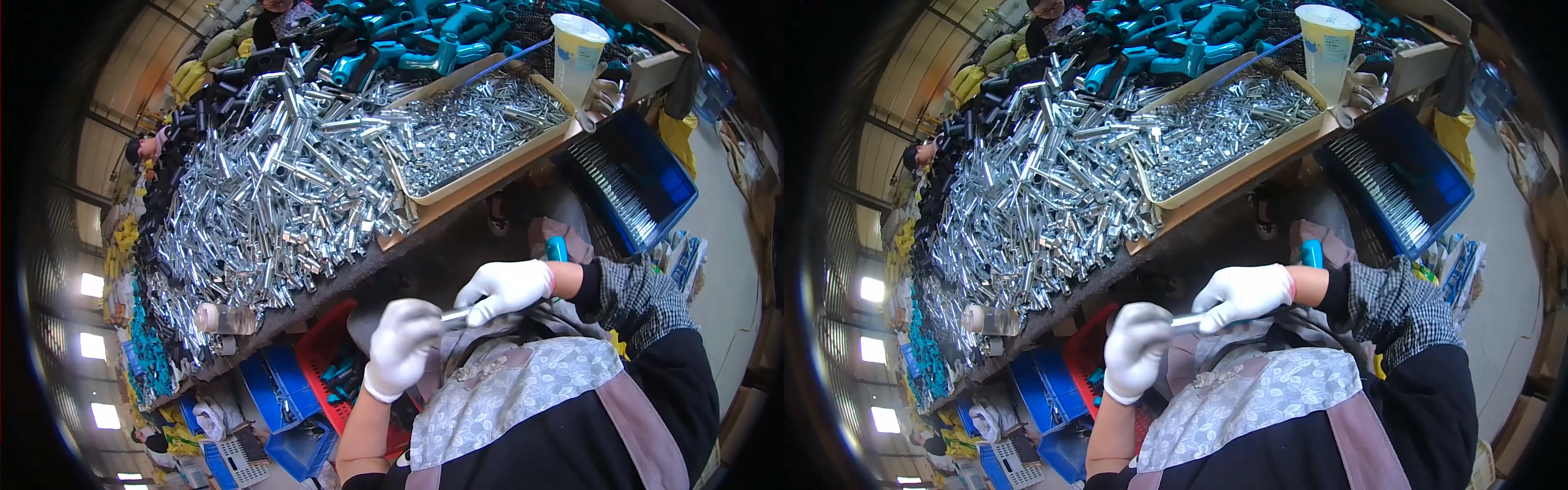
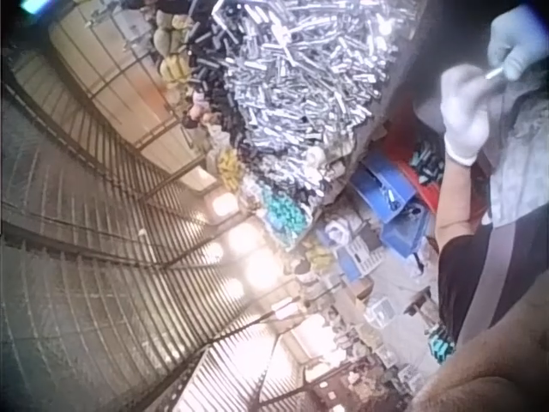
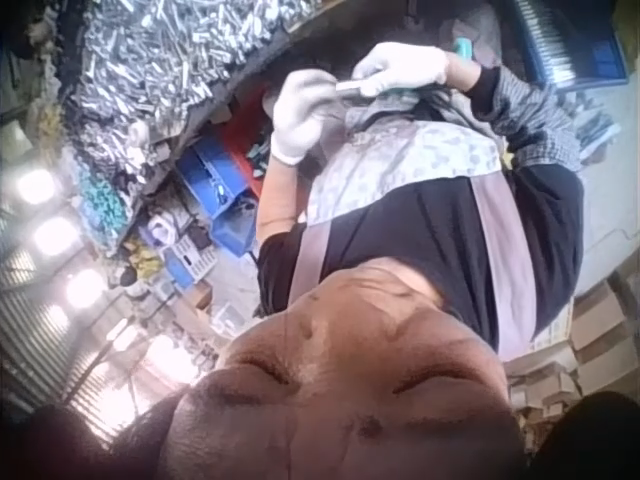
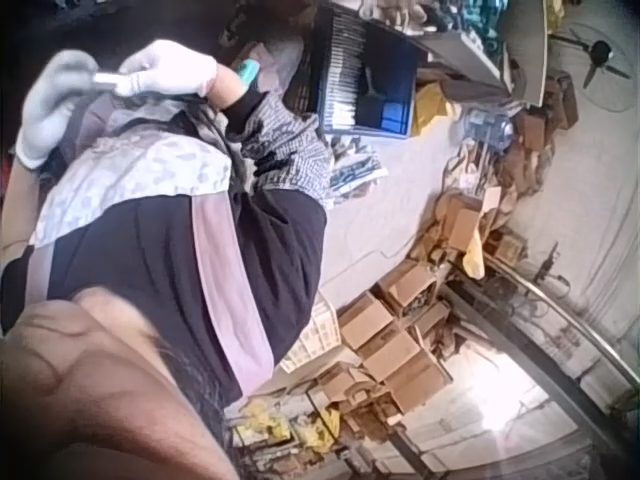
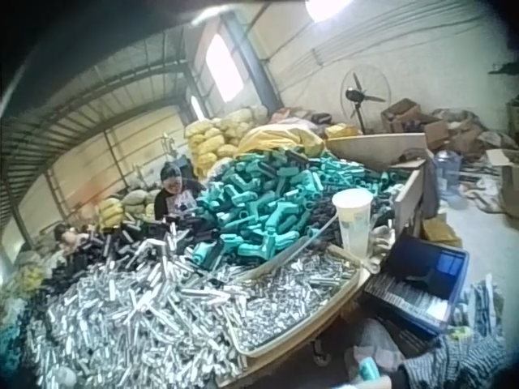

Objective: Assembling metal tube components into plastic handles at a workshop table.

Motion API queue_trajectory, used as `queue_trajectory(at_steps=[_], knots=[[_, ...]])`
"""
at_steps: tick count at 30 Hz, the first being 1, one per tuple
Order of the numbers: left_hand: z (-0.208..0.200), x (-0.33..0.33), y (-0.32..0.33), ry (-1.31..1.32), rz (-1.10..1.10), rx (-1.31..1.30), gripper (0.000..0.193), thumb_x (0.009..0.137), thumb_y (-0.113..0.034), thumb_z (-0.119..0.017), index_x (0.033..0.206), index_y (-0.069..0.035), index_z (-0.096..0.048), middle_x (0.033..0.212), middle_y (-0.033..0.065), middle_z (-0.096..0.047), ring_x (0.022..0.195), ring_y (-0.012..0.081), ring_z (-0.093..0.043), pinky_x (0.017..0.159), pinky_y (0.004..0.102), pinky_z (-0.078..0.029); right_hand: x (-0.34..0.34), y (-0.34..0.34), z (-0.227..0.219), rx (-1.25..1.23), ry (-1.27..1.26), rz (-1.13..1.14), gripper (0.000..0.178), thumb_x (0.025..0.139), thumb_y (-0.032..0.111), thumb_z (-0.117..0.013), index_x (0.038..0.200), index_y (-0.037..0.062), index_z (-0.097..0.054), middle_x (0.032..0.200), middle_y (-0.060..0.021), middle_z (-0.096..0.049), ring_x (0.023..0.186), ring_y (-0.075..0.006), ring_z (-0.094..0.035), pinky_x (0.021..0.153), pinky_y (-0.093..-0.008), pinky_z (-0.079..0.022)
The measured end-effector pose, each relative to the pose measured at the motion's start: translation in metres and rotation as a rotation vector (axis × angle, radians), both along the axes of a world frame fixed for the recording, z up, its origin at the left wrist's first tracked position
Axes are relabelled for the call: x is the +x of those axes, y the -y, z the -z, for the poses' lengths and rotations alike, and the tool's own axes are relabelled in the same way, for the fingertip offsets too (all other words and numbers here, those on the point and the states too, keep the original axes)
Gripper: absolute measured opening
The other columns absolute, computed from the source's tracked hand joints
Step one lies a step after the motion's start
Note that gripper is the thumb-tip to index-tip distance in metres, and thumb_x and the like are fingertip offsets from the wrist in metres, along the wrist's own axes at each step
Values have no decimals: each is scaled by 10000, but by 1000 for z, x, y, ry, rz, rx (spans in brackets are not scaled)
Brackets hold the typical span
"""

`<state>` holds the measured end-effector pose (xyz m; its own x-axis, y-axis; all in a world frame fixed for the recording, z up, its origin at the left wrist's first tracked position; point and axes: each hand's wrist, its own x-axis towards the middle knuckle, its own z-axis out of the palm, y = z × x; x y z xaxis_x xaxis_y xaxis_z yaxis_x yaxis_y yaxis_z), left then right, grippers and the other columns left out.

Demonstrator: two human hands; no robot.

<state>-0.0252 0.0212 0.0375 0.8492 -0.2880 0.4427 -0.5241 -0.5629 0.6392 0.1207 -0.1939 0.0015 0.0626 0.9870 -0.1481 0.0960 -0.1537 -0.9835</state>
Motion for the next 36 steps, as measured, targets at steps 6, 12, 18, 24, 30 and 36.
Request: queue_trajectory(at_steps=[6,12,18,24,30,36], knots=[[4,16,68,14,-300,-1254,330,1046,-339,-533,990,-13,-546,585,-7,-363,513,117,-348,533,334,-371,-45,-42,10,135,685,411,206,787,295,-715,830,97,-678,726,-134,-672,677,-370,-670,601,-456,-515],[-51,22,46,-180,547,-1104,534,995,-405,-609,668,17,-617,608,130,-629,524,263,-612,583,392,-540,-29,-56,9,449,-449,-703,218,891,138,-769,1055,-2,-742,762,-3,-680,513,-81,-525,463,-232,-419],[-16,37,39,-188,359,-1281,429,1010,-408,-597,1017,20,-575,528,-31,-379,485,106,-387,491,299,-387,-18,-48,-11,8,-520,-295,194,852,95,-769,1008,-10,-724,633,-12,-603,481,-72,-527,433,-246,-412],[1,48,47,-99,-282,-1406,407,1072,-373,-480,930,4,-541,518,-36,-309,401,76,-274,365,286,-258,-19,-64,35,230,550,247,195,806,217,-692,703,53,-673,667,-156,-666,551,-333,-627,538,-411,-500],[19,57,38,-88,-409,-1260,238,1037,-245,-567,1025,-8,-583,677,7,-482,571,94,-457,577,279,-443,-25,-72,23,18,619,541,190,827,260,-675,819,71,-694,748,-199,-678,725,-426,-655,662,-488,-523],[-11,26,5,-237,-264,-272,300,805,25,-708,1103,8,-673,1024,131,-662,931,228,-671,796,313,-533,-10,-48,15,15,406,266,267,817,309,-735,850,44,-710,758,-191,-684,717,-402,-660,668,-446,-517]])
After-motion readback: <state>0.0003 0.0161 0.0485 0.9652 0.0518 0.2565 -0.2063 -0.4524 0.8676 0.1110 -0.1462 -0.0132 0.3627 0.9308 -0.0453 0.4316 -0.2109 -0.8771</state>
